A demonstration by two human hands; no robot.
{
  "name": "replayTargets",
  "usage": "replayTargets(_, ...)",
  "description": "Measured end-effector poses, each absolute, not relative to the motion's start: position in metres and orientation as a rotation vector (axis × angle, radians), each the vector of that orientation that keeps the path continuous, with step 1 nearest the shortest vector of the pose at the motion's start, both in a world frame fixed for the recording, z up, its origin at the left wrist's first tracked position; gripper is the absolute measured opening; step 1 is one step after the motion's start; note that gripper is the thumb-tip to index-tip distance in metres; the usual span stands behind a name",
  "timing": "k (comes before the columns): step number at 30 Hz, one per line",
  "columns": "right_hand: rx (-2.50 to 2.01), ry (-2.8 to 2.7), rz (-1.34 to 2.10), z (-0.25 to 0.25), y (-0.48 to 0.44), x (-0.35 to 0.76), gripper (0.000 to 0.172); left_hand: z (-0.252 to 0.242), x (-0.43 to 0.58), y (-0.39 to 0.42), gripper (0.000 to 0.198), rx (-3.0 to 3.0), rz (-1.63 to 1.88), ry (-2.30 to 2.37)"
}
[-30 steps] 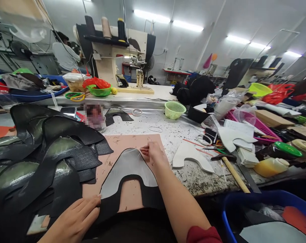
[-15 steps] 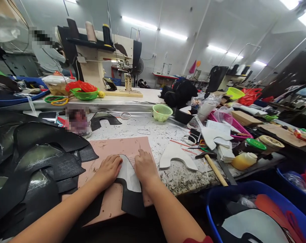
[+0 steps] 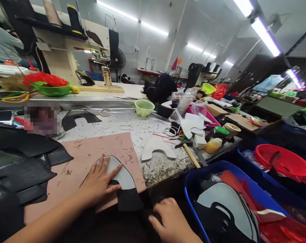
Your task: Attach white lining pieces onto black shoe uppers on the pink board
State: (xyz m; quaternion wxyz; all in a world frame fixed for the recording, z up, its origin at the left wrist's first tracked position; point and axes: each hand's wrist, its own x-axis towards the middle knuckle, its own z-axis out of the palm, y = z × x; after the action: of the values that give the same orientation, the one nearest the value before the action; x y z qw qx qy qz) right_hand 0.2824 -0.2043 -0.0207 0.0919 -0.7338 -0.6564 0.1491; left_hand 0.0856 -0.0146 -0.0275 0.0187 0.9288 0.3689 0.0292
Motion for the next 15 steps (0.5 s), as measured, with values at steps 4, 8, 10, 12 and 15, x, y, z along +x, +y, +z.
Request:
replayTargets(4,-1.753,-1.955,0.042,-0.018,-0.153,0.275,0.035,-0.026,0.111,-0.035,0.052,2.934,0.0,1.012)
replayTargets(8,-1.711,-2.244,0.097,-0.03,-0.121,0.277,0.044,-0.029,0.111,-0.029,0.054,2.987,-0.012,0.926)
replayTargets(10,-1.736,-2.338,0.167,-0.03,-0.125,0.282,0.048,-0.03,0.108,-0.022,0.052,2.987,0.029,0.907)
replayTargets(12,-1.679,-2.422,0.215,-0.026,-0.138,0.288,0.049,-0.029,0.105,-0.017,0.047,2.972,0.045,0.918)
replayTargets(15,-1.482,-2.472,0.294,-0.016,-0.159,0.295,0.038,-0.024,0.104,-0.013,0.045,2.964,0.018,0.935)
